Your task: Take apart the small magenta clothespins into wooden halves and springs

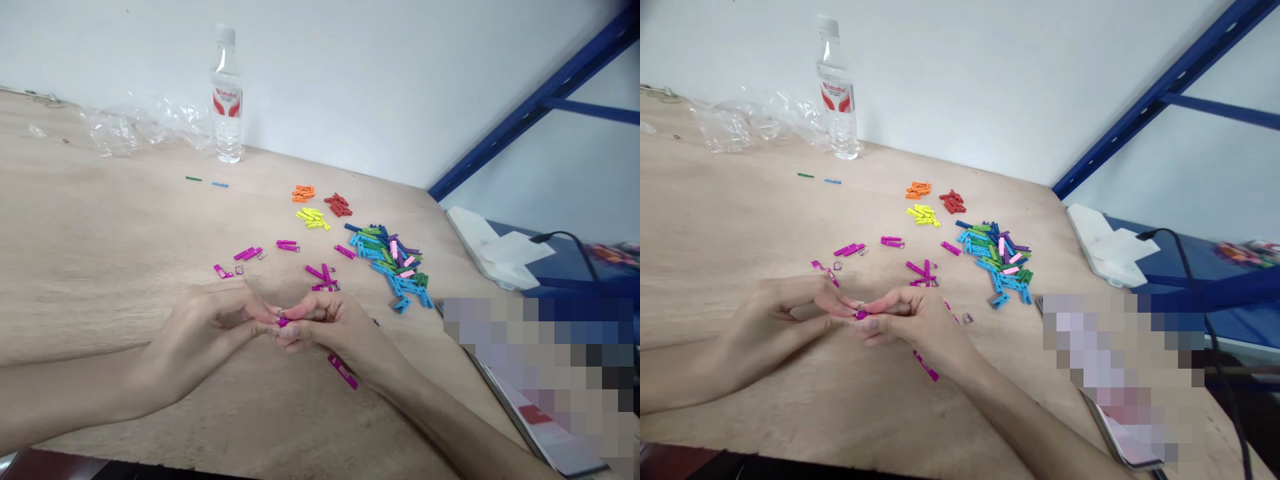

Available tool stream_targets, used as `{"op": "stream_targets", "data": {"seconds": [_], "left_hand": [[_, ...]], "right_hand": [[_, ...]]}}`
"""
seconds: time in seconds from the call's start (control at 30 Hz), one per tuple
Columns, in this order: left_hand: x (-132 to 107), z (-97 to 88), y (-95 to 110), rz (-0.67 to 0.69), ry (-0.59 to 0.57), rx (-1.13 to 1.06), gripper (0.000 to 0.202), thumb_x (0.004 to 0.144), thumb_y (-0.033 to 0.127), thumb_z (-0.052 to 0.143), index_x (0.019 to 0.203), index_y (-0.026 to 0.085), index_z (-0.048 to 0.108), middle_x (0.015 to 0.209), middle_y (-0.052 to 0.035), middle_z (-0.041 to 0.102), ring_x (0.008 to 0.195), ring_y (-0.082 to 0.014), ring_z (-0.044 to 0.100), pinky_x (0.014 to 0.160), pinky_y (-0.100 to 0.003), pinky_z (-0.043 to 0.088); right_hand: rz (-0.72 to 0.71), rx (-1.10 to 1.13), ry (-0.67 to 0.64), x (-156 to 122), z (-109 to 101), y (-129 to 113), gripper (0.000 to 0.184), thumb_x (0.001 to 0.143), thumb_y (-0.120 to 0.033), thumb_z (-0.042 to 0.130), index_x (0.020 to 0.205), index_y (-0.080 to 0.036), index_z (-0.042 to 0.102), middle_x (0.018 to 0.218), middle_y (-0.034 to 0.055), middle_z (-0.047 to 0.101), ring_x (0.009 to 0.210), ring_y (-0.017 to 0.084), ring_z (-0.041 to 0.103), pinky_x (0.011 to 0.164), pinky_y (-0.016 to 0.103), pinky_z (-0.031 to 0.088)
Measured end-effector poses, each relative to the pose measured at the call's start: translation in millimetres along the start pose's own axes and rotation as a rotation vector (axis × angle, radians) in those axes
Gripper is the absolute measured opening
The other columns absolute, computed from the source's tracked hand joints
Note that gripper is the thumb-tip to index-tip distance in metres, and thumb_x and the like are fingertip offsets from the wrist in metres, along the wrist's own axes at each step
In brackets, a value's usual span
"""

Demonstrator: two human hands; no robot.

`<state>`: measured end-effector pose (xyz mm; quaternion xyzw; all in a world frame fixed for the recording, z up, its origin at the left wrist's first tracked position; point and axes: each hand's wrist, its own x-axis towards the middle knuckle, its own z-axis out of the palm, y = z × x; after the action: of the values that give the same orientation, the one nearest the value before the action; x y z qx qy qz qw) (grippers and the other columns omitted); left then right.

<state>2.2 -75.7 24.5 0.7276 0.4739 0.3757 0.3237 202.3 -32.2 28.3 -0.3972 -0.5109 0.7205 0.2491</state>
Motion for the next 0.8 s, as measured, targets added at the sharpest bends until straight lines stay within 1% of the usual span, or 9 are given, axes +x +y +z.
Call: {"op": "stream_targets", "data": {"seconds": [0.07, 0.13, 0.23, 0.33, 0.4, 0.47, 0.53, 0.67, 0.8], "left_hand": [[2, -0.3, -3, -0.038, -0.007, 0.006, 0.009, 0.086, 0.022, 0.059, 0.085, 0.023, 0.068, 0.086, 0.0013, 0.072, 0.079, -0.0155, 0.067, 0.07, -0.027, 0.052], [5, -1.5, -5, -0.037, 0.01, 0.024, 0.01, 0.085, 0.024, 0.06, 0.093, 0.023, 0.066, 0.091, 0.0001, 0.072, 0.083, -0.0174, 0.067, 0.072, -0.029, 0.054], [8, -3.6, -7, 0.022, 0.046, 0.044, 0.02, 0.085, 0.026, 0.06, 0.105, 0.023, 0.062, 0.101, -0.0024, 0.071, 0.09, -0.0194, 0.068, 0.075, -0.032, 0.056], [9, -3.8, -5, 0.048, 0.043, 0.062, 0.032, 0.087, 0.025, 0.056, 0.119, 0.024, 0.054, 0.108, -0.0038, 0.069, 0.091, -0.0185, 0.068, 0.079, -0.034, 0.056], [8, -2.5, -5, 0.079, 0.057, 0.153, 0.04, 0.086, 0.028, 0.058, 0.126, 0.025, 0.05, 0.114, -0.0042, 0.067, 0.098, -0.0198, 0.066, 0.085, -0.036, 0.054], [6, -0.4, -6, 0.124, 0.08, 0.277, 0.046, 0.084, 0.033, 0.061, 0.128, 0.025, 0.049, 0.122, -0.0055, 0.062, 0.109, -0.023, 0.06, 0.091, -0.04, 0.051], [4, 1.9, -9, 0.149, 0.087, 0.359, 0.054, 0.082, 0.037, 0.062, 0.131, 0.024, 0.046, 0.127, -0.0078, 0.058, 0.115, -0.0255, 0.056, 0.095, -0.043, 0.048], [1, 5.4, -13, 0.136, 0.06, 0.413, 0.064, 0.078, 0.045, 0.064, 0.134, 0.024, 0.041, 0.127, -0.0099, 0.058, 0.115, -0.0274, 0.055, 0.093, -0.044, 0.049], [0, 7.1, -10, 0.168, 0.025, 0.393, 0.058, 0.083, 0.042, 0.059, 0.134, 0.023, 0.039, 0.129, -0.0101, 0.056, 0.116, -0.0256, 0.055, 0.093, -0.041, 0.049]], "right_hand": [[-0.012, -0.052, 0.024, -3, 1, -5, 0.014, 0.065, -0.024, 0.078, 0.075, -0.02, 0.069, 0.074, -0.0014, 0.072, 0.07, 0.013, 0.068, 0.069, 0.026, 0.055], [-0.038, -0.088, 0.038, -6, 3, -9, 0.015, 0.067, -0.026, 0.076, 0.08, -0.02, 0.07, 0.077, -0.0006, 0.072, 0.073, 0.014, 0.068, 0.072, 0.027, 0.055], [-0.074, -0.089, 0.044, -8, 5, -11, 0.016, 0.072, -0.031, 0.072, 0.084, -0.02, 0.07, 0.082, 0.0005, 0.072, 0.077, 0.015, 0.068, 0.074, 0.03, 0.054], [-0.086, -0.075, 0.084, -7, 6, -9, 0.016, 0.071, -0.032, 0.074, 0.081, -0.022, 0.068, 0.079, -0.0007, 0.071, 0.077, 0.015, 0.068, 0.077, 0.031, 0.053], [-0.096, -0.08, 0.137, -5, 5, -7, 0.017, 0.069, -0.033, 0.075, 0.079, -0.022, 0.066, 0.079, -0.0005, 0.071, 0.078, 0.016, 0.068, 0.079, 0.032, 0.052], [-0.093, -0.096, 0.167, -4, 4, -5, 0.019, 0.07, -0.036, 0.074, 0.079, -0.022, 0.065, 0.082, 0.0012, 0.071, 0.08, 0.017, 0.067, 0.08, 0.033, 0.051], [-0.088, -0.114, 0.174, -4, 4, -3, 0.021, 0.07, -0.037, 0.074, 0.081, -0.022, 0.064, 0.085, 0.0023, 0.071, 0.081, 0.018, 0.066, 0.079, 0.033, 0.05], [-0.083, -0.158, 0.163, -5, 9, 1, 0.022, 0.068, -0.035, 0.075, 0.082, -0.022, 0.064, 0.077, -0.0002, 0.068, 0.075, 0.016, 0.063, 0.069, 0.028, 0.048], [-0.079, -0.11, 0.117, -6, 14, 1, 0.022, 0.066, -0.033, 0.077, 0.078, -0.021, 0.062, 0.076, -0.0018, 0.067, 0.07, 0.014, 0.061, 0.065, 0.026, 0.045]]}}
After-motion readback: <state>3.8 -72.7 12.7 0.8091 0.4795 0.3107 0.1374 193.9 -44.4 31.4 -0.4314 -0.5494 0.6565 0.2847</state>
